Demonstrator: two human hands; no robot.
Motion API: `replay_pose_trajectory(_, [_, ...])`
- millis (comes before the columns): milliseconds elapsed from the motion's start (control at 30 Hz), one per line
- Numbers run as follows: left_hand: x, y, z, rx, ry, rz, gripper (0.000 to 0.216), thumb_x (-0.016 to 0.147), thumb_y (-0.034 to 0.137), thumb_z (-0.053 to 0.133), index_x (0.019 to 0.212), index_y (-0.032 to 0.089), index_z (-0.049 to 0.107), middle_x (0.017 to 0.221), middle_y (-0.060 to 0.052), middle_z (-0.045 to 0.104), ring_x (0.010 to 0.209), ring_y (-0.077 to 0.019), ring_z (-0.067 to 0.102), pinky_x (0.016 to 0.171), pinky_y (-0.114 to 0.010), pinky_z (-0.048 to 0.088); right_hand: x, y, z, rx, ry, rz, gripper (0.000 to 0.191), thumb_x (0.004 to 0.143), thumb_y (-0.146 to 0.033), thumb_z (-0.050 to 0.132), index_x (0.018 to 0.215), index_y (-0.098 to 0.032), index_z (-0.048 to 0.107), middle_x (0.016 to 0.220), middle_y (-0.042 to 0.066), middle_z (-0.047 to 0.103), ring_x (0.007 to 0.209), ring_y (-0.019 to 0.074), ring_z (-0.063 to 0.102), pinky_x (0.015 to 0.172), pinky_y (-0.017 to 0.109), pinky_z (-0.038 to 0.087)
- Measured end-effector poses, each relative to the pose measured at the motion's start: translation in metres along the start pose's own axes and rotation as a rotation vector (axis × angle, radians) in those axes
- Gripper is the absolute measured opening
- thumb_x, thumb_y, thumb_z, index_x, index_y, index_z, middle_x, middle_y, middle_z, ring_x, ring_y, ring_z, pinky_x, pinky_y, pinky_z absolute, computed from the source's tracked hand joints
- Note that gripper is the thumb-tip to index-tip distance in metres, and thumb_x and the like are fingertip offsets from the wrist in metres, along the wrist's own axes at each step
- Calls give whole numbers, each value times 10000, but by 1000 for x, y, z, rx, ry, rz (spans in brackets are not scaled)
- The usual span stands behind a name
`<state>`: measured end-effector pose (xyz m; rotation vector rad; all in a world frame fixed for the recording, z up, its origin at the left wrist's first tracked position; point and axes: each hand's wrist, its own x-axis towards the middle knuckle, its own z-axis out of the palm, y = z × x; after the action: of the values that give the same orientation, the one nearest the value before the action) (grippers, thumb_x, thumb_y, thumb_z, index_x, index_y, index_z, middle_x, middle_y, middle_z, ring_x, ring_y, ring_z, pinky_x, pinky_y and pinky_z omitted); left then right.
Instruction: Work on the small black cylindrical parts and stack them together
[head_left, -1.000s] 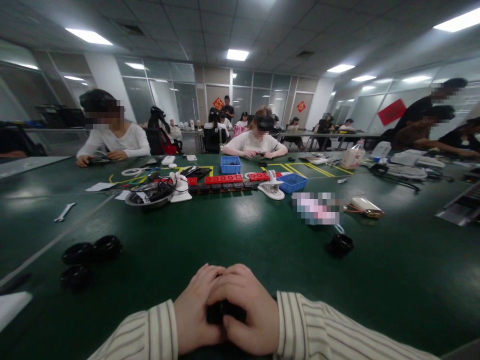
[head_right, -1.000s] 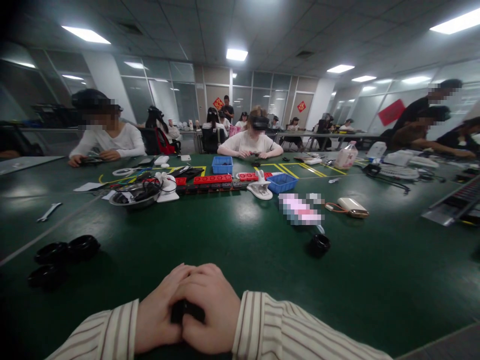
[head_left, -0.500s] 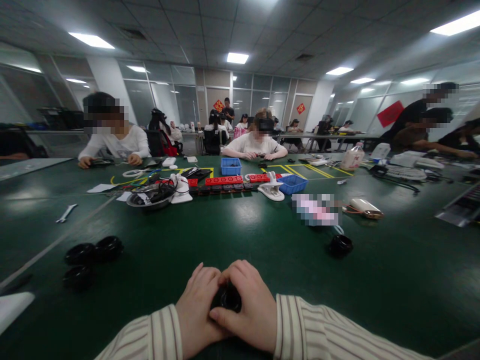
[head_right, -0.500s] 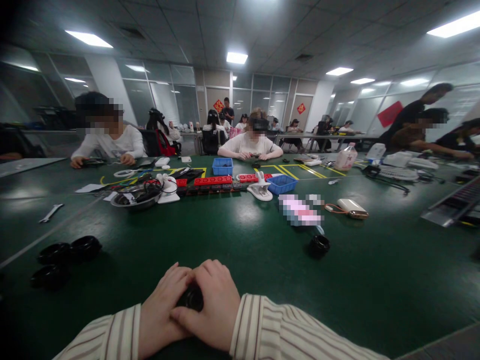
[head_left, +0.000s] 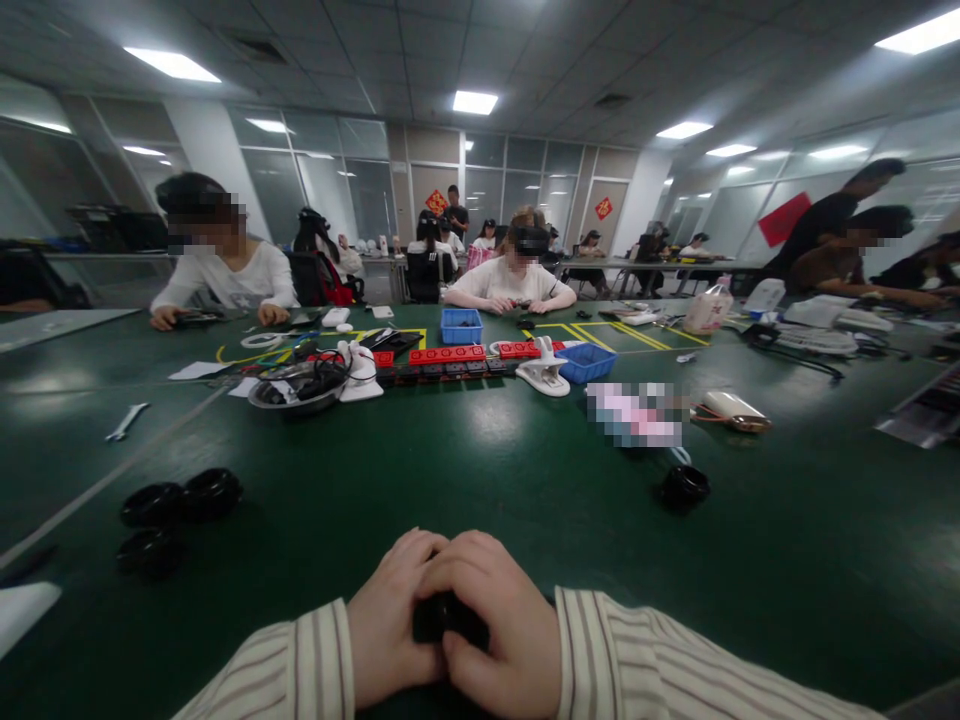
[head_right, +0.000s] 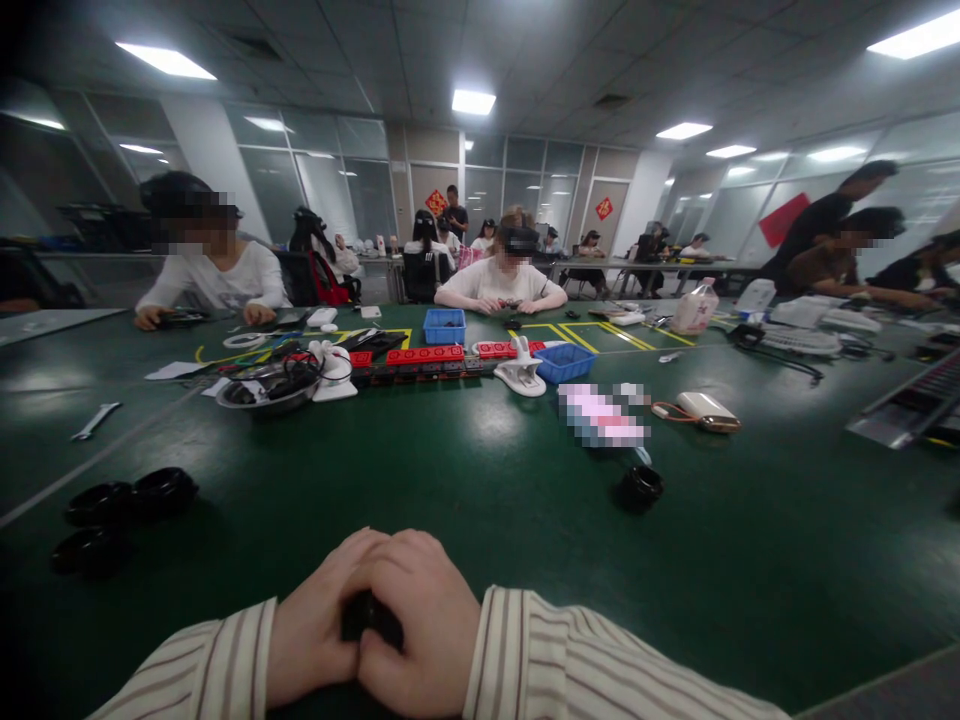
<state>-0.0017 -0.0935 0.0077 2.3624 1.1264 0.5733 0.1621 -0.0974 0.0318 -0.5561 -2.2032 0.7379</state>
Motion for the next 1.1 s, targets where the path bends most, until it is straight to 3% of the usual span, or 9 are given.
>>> replay_pose_trajectory(233, [-5,-2,7,44,108,-54,654,521,437,724,1075,203,466,1021,-75,530,988,-284,489,996,-562,226,-1,2,2,-39,111,135,298,704,-275,561,985,-178,532,987,67,531,935,206,454,863,371,347])
replay_pose_trajectory(367, [-6,-4,10,84,158,-67,704,421,509,762,987,188,493,976,-69,540,954,-293,505,997,-574,222,0,1,3,-76,166,210,361,685,-359,632,973,-170,527,955,61,517,894,208,445,819,369,349])
replay_pose_trajectory(467, [-5,-5,11,104,166,-60,621,437,484,753,924,185,509,926,-58,539,914,-280,510,985,-568,245,1,-1,4,-130,128,278,377,628,-361,701,899,-163,527,882,44,527,821,197,447,763,353,353])
replay_pose_trajectory(600, [-3,-2,7,99,135,-42,419,524,304,689,885,181,516,868,-41,522,867,-243,500,967,-542,265,0,-1,5,-168,43,336,349,611,-251,708,894,-170,521,863,26,546,809,186,457,751,339,343])
replay_pose_trajectory(700, [-1,1,2,26,71,-57,317,524,216,632,808,170,499,825,-33,488,803,-215,475,829,-439,402,-1,0,4,-134,5,268,326,618,-179,636,922,-175,518,864,22,555,811,175,472,757,327,344])
replay_pose_trajectory(800, [0,2,-3,-44,8,-82,237,505,163,603,713,168,490,821,-28,464,795,-204,456,705,-337,436,-1,2,3,-77,-28,124,311,584,-130,511,891,-180,518,830,19,560,794,162,486,767,311,353])
replay_pose_trajectory(933, [1,-3,-4,-71,-36,-38,188,537,170,627,697,163,528,845,-27,471,855,-214,458,753,-326,427,-1,3,3,-20,-33,-36,340,541,-130,406,860,-181,510,808,28,565,779,157,496,773,297,373])
replay_pose_trajectory(1100, [-1,-8,1,-74,20,-27,478,537,330,720,957,181,547,996,-55,489,944,-249,472,859,-400,415,0,0,0,-9,23,-8,307,636,-212,450,936,-177,506,901,52,567,866,190,478,832,349,356])
